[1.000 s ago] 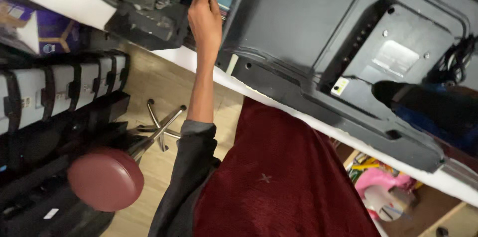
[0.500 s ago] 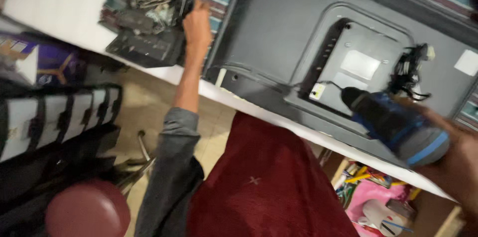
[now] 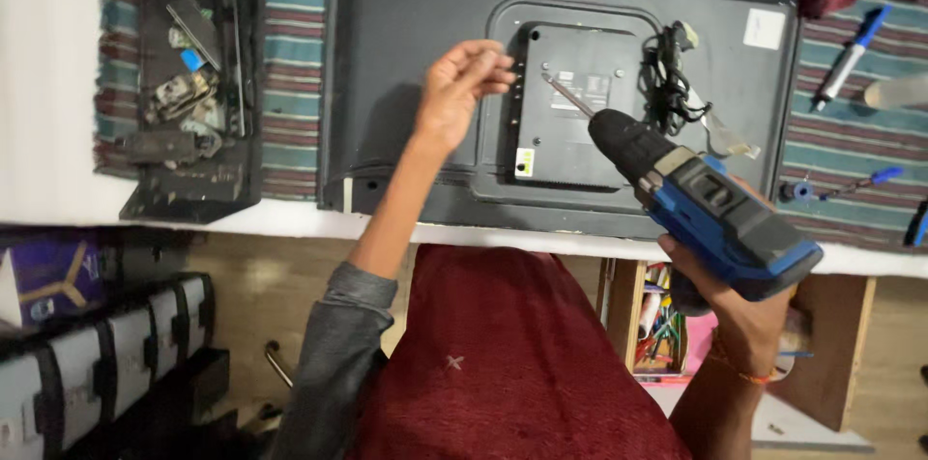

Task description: The person repairs a TCL television on a workbench. They use a cordless drill to remove screws from the back panel, unclip and pull the panel open, handle internal cables and a power cord, test the TV on a repair test machine, and use a utility knife on the panel edge.

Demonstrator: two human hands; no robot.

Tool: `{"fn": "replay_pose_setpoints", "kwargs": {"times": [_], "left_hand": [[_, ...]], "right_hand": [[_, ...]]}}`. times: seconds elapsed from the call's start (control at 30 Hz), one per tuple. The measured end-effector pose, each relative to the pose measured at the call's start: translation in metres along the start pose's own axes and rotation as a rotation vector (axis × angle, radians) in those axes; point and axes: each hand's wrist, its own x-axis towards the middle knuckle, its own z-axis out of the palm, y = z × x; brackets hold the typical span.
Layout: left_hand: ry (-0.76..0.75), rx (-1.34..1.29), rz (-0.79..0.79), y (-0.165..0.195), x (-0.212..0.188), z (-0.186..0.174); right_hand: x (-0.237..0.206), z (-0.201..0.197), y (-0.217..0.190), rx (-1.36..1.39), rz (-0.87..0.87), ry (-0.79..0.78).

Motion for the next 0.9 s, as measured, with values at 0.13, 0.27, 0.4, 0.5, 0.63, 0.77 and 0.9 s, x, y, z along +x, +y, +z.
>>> {"fn": "replay_pose_setpoints", "kwargs": {"times": [0.13,0.27,0.4,0.5,0.63,0.77,0.9], "left_hand": [[-0.131,-0.066,-0.134,-0.022,-0.003,0.039],[-0.160,-0.069,-0.230,-0.037,-0.006,0.042],[-0.171,-0.135,-0.282,-0.044,-0.005,0.040],[-0.184,-0.246,-0.315,-0.044,-0.006,0.042],[-0.251,-0.308,-0.306,-0.043,-0.010,0.049],[-0.199,-0.274,-0.282,-0.039,-0.011,0.051],[-0.185,-0.257,-0.265,-0.037,-0.009,0.046]], "right_hand": [[-0.011,-0.009,0.011,0.077,0.117,0.097],[-0.017,-0.017,0.022,0.072,0.041,0.135],[-0.022,-0.023,0.031,0.115,0.041,0.155],[-0.020,-0.025,0.036,0.091,0.043,0.152],[-0.014,-0.023,0.036,0.004,0.021,0.065],[-0.009,-0.017,0.028,0.018,0.073,0.058],[-0.004,-0.009,0.017,0.000,0.060,0.017]]}}
